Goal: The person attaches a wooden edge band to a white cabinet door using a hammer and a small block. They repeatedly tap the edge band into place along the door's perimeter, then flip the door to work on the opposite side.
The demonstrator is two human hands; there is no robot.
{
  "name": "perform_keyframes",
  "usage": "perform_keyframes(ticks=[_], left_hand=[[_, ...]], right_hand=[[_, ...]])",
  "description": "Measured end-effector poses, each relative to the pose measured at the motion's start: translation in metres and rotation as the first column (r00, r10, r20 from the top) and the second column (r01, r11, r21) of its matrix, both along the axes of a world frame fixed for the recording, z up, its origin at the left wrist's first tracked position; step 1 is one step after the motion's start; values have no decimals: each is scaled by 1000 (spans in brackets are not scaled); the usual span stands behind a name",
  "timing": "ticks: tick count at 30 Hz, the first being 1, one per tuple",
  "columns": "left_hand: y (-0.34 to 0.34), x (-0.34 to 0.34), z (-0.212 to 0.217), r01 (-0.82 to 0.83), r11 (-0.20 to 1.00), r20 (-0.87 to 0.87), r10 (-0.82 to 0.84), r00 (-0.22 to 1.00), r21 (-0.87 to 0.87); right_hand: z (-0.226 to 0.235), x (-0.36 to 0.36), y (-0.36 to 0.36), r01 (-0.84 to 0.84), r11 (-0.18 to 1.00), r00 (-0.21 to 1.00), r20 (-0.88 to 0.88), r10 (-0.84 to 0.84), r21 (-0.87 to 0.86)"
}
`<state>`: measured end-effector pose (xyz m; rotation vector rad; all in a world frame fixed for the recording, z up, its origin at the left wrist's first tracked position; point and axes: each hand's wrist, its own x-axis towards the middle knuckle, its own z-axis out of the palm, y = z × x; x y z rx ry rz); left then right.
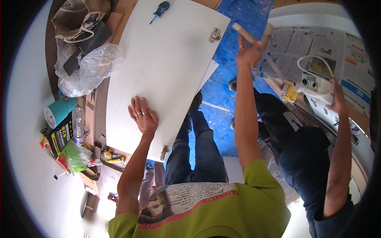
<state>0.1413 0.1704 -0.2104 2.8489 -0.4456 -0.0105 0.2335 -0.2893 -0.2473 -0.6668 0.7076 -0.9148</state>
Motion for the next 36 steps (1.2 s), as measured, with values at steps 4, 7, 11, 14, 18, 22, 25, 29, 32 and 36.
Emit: perform_keyframes(ticks=[4,7,11,14,18,22,25,29,32,36], left_hand=[[-1,0,0,-1,1000,-3,1,1000,2],[-3,0,-1,8,1000,7,-8,1000,-5],[0,0,1,-11,1000,13,11,1000,-16],[-1,2,3,10,1000,30,-10,1000,-10],[4,-1,-4,2,1000,87,-2,996,-6],[-1,3,-2,88,993,97,-80,992,-75],[0,-5,-9,72,995,166,-59,984,-74],[0,-7,-19,77,997,246,-79,966,19],[-1,-6,-14,67,997,249,-72,966,27],[3,-5,-11,62,997,254,-71,965,44]], right_hand=[[-6,-1,-6,-71,996,997,-46,68,-51],[-6,-6,-3,-52,998,999,-14,52,-30],[-11,-22,23,-57,998,997,-55,59,42],[-21,-31,34,-59,996,997,-40,62,72],[-5,-29,53,70,993,996,-62,-65,90],[-40,-61,47,-39,998,999,9,39,56],[-26,-52,75,55,991,996,-75,-46,119],[14,-108,96,-140,990,941,-306,144,37],[25,-166,120,-215,975,879,-447,165,-63],[53,-240,151,-148,984,857,-510,78,-98]])
